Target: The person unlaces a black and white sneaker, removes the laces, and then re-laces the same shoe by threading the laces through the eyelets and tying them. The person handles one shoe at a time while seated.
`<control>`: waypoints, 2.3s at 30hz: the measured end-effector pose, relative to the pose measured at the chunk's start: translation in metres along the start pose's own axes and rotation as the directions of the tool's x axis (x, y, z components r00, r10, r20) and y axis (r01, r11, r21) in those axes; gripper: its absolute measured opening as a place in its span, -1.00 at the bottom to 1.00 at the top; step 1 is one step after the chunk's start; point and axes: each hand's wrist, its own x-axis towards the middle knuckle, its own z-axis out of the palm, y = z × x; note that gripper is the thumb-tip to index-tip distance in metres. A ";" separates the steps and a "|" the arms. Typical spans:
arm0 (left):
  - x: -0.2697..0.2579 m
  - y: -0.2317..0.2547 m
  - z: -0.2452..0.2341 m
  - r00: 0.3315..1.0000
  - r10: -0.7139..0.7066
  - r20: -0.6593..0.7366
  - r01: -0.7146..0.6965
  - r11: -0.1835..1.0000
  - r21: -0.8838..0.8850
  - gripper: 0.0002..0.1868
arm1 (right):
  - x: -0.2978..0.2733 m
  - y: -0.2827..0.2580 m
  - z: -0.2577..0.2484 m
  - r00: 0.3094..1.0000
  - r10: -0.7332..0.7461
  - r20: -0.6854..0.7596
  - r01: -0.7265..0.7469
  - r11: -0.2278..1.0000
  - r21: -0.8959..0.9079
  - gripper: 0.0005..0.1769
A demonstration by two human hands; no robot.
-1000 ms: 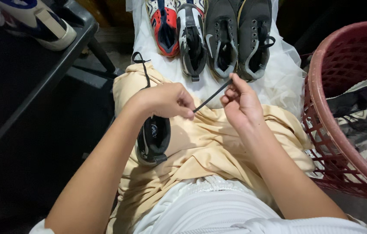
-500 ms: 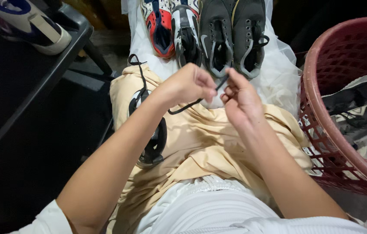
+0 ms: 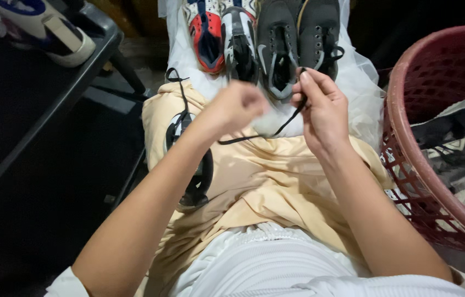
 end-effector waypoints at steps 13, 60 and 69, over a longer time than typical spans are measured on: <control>-0.015 0.013 -0.032 0.965 -0.199 -0.171 0.161 0.963 -0.215 -0.65 | -0.033 0.007 0.039 0.918 -0.230 0.324 0.361 0.825 -0.435 -0.76; -0.152 0.001 -0.070 0.723 -0.515 -0.461 0.582 0.813 0.005 -0.81 | -0.031 0.062 0.123 0.580 0.110 0.808 0.625 0.577 -0.527 -0.88; -0.150 0.003 -0.071 0.755 -0.470 -0.457 0.558 0.827 0.071 -0.83 | -0.039 0.074 0.127 0.624 0.087 0.777 0.639 0.515 -0.571 -0.90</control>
